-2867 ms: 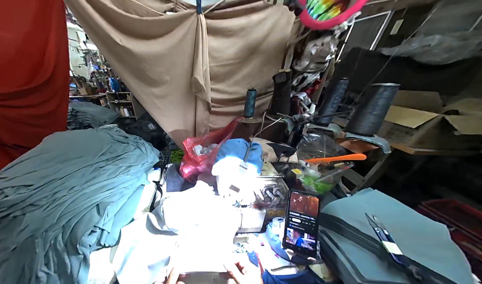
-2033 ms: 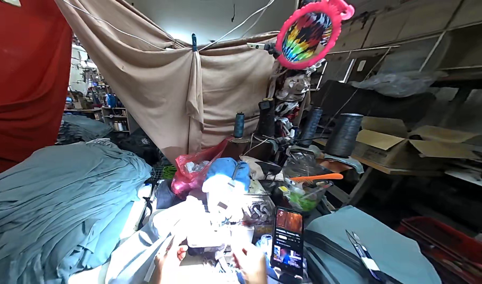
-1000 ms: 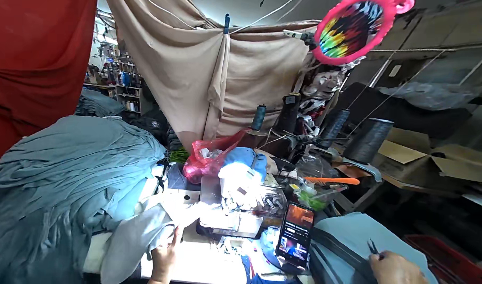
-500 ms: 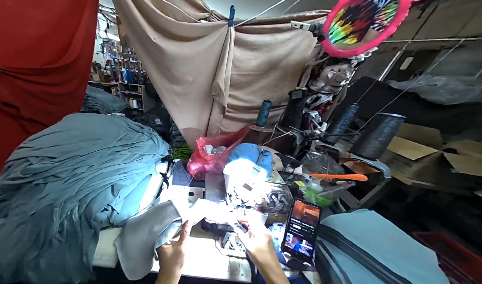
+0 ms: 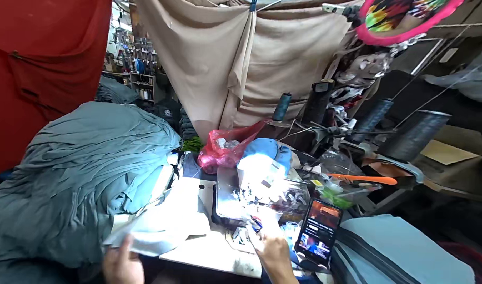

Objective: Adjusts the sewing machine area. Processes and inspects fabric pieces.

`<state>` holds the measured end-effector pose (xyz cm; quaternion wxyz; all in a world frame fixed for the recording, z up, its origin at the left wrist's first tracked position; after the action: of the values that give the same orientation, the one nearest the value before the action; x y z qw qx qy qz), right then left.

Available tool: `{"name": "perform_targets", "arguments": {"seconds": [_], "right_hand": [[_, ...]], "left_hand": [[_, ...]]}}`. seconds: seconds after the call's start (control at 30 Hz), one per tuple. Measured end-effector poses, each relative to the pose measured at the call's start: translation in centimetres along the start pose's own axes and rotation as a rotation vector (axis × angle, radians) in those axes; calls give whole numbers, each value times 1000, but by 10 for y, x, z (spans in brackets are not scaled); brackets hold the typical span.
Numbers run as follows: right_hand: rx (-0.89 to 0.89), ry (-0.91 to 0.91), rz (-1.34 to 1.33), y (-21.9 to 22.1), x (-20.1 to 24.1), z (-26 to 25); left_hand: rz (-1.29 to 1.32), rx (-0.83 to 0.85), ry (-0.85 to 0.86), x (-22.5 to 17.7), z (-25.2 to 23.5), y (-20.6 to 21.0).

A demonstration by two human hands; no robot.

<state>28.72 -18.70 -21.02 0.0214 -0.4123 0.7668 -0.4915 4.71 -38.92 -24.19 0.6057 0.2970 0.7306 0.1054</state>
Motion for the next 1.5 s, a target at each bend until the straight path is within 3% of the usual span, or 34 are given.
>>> {"name": "perform_targets", "arguments": {"seconds": [0.13, 0.23, 0.33, 0.5, 0.6, 0.67, 0.77, 0.83, 0.93, 1.07, 1.23, 1.5], "right_hand": [[-22, -148, -95, 19, 2, 27], [17, -231, -157, 51, 15, 39], [129, -223, -196, 86, 25, 45], [267, -97, -91, 108, 28, 49], [277, -23, -173, 106, 19, 51], [313, 73, -349, 104, 12, 51], [383, 232, -560, 102, 4, 46], [429, 309, -632, 102, 1, 43], [524, 396, -724, 101, 3, 35], [630, 458, -732, 112, 12, 22], [686, 439, -511, 119, 31, 0], [729, 480, -530, 136, 46, -24]], "left_hand": [[-188, -140, 22, -18, -36, -63], [-314, -152, 42, -20, -57, -95], [-625, -10, -31, -14, -67, -109], [-1601, 401, -27, -24, -61, -84], [-1499, 468, 259, -29, -55, -30], [-1359, 684, 316, -2, -51, 19], [-1436, 1172, 45, 69, -48, 89], [-1545, 1329, -95, 106, -51, 121], [-1552, 1377, -223, 136, -68, 143], [-1336, 1546, -210, 167, -97, 149], [-1220, 1453, -247, 147, -110, 157], [-1215, 1619, -157, 137, -102, 167]]}}
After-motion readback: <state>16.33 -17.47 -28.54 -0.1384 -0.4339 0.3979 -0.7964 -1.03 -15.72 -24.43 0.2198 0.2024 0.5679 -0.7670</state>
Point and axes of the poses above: each hand's wrist, its own z-axis away from the middle knuckle, its own y-axis out of the palm, x = y × z, the point moved 3 cm from there along -z, towards the middle knuckle, and after that the axes turned 6 degrees about x, right-handed, at the moved point
